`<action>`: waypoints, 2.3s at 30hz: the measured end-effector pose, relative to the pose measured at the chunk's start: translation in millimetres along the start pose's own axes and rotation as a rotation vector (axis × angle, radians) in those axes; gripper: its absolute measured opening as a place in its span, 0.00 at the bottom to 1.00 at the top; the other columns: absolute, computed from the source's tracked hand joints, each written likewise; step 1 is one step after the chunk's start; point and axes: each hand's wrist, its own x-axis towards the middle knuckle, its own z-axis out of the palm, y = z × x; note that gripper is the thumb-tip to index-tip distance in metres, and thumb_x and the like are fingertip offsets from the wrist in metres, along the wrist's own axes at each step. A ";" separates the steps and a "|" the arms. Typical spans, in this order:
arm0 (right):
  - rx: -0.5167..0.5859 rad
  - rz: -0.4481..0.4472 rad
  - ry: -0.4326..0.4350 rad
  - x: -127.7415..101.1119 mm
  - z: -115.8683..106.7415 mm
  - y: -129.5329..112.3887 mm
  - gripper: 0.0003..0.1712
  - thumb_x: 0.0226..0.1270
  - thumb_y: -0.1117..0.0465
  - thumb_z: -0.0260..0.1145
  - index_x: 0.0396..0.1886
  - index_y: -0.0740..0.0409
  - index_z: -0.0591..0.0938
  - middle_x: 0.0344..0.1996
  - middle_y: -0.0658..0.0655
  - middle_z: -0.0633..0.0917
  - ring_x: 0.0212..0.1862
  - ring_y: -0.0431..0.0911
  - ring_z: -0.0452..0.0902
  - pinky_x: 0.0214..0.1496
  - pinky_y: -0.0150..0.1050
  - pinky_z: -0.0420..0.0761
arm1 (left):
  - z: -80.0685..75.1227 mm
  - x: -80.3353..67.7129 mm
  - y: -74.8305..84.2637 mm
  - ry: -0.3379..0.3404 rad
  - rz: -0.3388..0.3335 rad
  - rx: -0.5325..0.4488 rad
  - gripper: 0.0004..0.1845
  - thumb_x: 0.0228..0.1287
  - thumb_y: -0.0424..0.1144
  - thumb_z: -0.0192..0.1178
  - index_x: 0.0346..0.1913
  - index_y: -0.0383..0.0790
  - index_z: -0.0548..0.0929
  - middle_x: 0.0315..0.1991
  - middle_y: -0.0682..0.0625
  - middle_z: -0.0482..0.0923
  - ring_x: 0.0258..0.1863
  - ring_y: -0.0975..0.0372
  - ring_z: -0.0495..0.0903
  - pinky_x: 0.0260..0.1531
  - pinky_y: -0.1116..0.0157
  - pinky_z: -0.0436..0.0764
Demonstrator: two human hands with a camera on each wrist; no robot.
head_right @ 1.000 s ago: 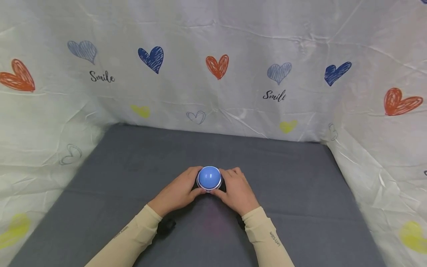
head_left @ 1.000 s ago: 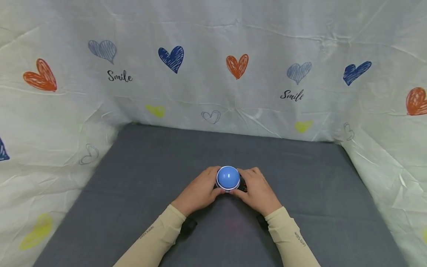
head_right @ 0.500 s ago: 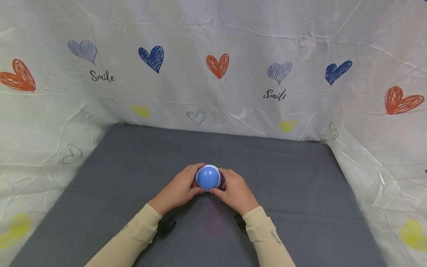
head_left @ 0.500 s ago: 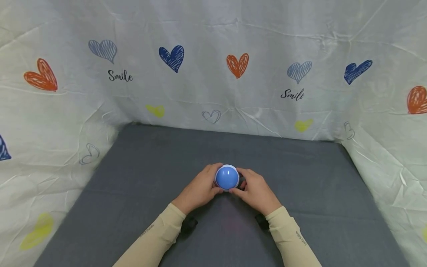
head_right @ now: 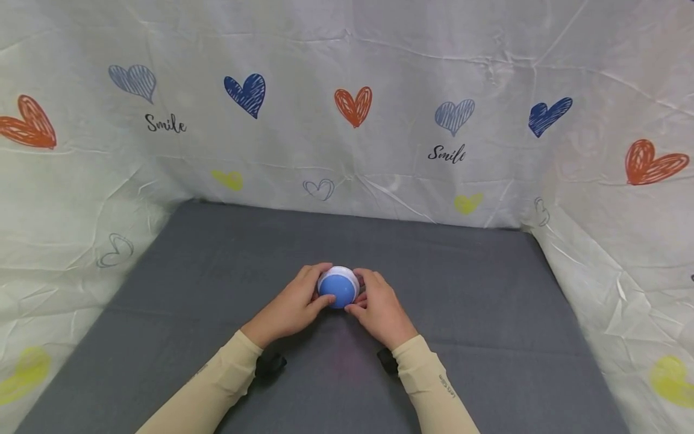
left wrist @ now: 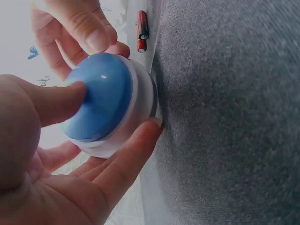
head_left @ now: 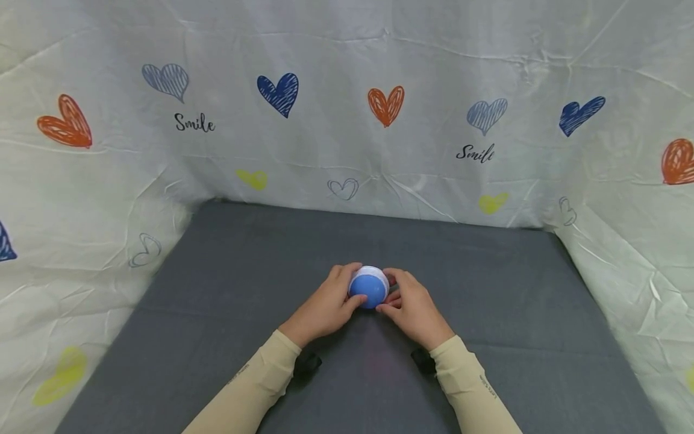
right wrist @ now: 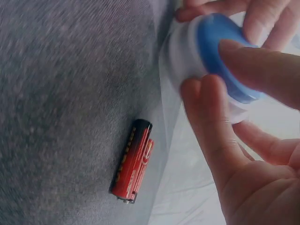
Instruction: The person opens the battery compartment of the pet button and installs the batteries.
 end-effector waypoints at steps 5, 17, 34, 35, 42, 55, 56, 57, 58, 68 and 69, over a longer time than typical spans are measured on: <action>0.067 0.041 -0.013 -2.5 -0.8 -1.9 0.28 0.68 0.60 0.81 0.63 0.53 0.76 0.54 0.55 0.83 0.46 0.43 0.89 0.46 0.40 0.89 | 1.3 -0.5 -0.7 0.017 0.013 -0.025 0.28 0.73 0.41 0.72 0.67 0.41 0.69 0.60 0.43 0.73 0.54 0.55 0.80 0.58 0.55 0.84; 0.067 -0.047 -0.070 -3.4 -3.0 0.2 0.21 0.60 0.67 0.84 0.42 0.54 0.78 0.50 0.54 0.81 0.48 0.45 0.90 0.48 0.35 0.88 | 1.1 0.8 -2.0 -0.056 0.009 0.028 0.24 0.60 0.42 0.83 0.44 0.46 0.74 0.58 0.45 0.76 0.51 0.56 0.77 0.51 0.57 0.79; -0.118 -0.077 -0.167 -6.8 -14.1 -8.1 0.19 0.60 0.66 0.84 0.35 0.49 0.78 0.66 0.58 0.82 0.52 0.47 0.83 0.54 0.44 0.83 | 0.5 -1.7 -0.8 -0.132 -0.051 0.050 0.58 0.57 0.56 0.83 0.84 0.42 0.62 0.74 0.41 0.71 0.62 0.55 0.78 0.62 0.51 0.80; -0.115 -0.080 -0.160 -7.7 -15.7 -8.9 0.19 0.60 0.65 0.84 0.36 0.49 0.78 0.66 0.58 0.82 0.52 0.48 0.83 0.53 0.44 0.83 | 0.6 -2.1 -0.3 -0.136 -0.050 0.059 0.58 0.57 0.57 0.83 0.84 0.42 0.62 0.72 0.41 0.72 0.59 0.55 0.78 0.60 0.52 0.81; -0.188 -0.206 -0.049 -10.0 -20.0 -15.7 0.15 0.67 0.55 0.81 0.49 0.50 0.88 0.68 0.56 0.84 0.58 0.51 0.87 0.57 0.47 0.87 | 1.7 -5.5 2.1 -0.138 -0.038 0.074 0.55 0.60 0.58 0.81 0.84 0.41 0.64 0.68 0.41 0.71 0.51 0.57 0.79 0.53 0.54 0.82; -0.364 -0.365 -0.043 -11.1 -7.2 -16.7 0.18 0.66 0.56 0.82 0.54 0.53 0.93 0.67 0.57 0.87 0.70 0.52 0.83 0.67 0.49 0.84 | 4.0 -7.8 2.3 -0.137 0.006 0.052 0.52 0.59 0.57 0.82 0.80 0.41 0.69 0.65 0.41 0.71 0.47 0.58 0.79 0.51 0.55 0.83; -0.365 -0.370 -0.041 -11.5 -6.8 -16.9 0.18 0.66 0.56 0.82 0.54 0.53 0.93 0.67 0.57 0.87 0.70 0.53 0.83 0.67 0.49 0.84 | 4.1 -7.8 2.5 -0.137 0.008 0.053 0.52 0.58 0.57 0.82 0.80 0.40 0.69 0.65 0.41 0.71 0.48 0.58 0.79 0.51 0.55 0.83; -0.364 -0.379 -0.039 -11.9 -6.5 -17.0 0.17 0.66 0.56 0.82 0.53 0.54 0.93 0.66 0.57 0.87 0.69 0.53 0.83 0.66 0.49 0.84 | 4.5 -7.6 2.2 -0.136 0.013 0.059 0.52 0.58 0.57 0.83 0.80 0.40 0.69 0.66 0.40 0.71 0.48 0.58 0.79 0.52 0.55 0.83; -0.363 -0.387 -0.038 -12.0 -6.1 -17.2 0.17 0.66 0.56 0.82 0.53 0.54 0.93 0.66 0.57 0.87 0.69 0.52 0.84 0.66 0.48 0.84 | 4.7 -7.7 2.4 -0.136 0.018 0.065 0.52 0.58 0.57 0.83 0.80 0.40 0.69 0.66 0.40 0.72 0.49 0.58 0.79 0.52 0.55 0.83; -0.373 -0.496 -0.045 -9.5 -3.0 -17.3 0.15 0.66 0.60 0.81 0.51 0.57 0.93 0.61 0.58 0.90 0.65 0.53 0.86 0.65 0.48 0.85 | 6.4 -8.3 1.9 -0.108 0.064 0.151 0.51 0.60 0.58 0.81 0.79 0.37 0.70 0.64 0.40 0.73 0.49 0.56 0.82 0.53 0.55 0.85; -0.371 -0.510 -0.046 -9.2 -2.2 -16.9 0.14 0.66 0.61 0.81 0.50 0.58 0.93 0.60 0.59 0.90 0.65 0.53 0.86 0.65 0.48 0.85 | 6.3 -8.5 1.9 -0.105 0.067 0.158 0.51 0.60 0.57 0.80 0.79 0.36 0.70 0.63 0.40 0.73 0.49 0.56 0.83 0.53 0.55 0.85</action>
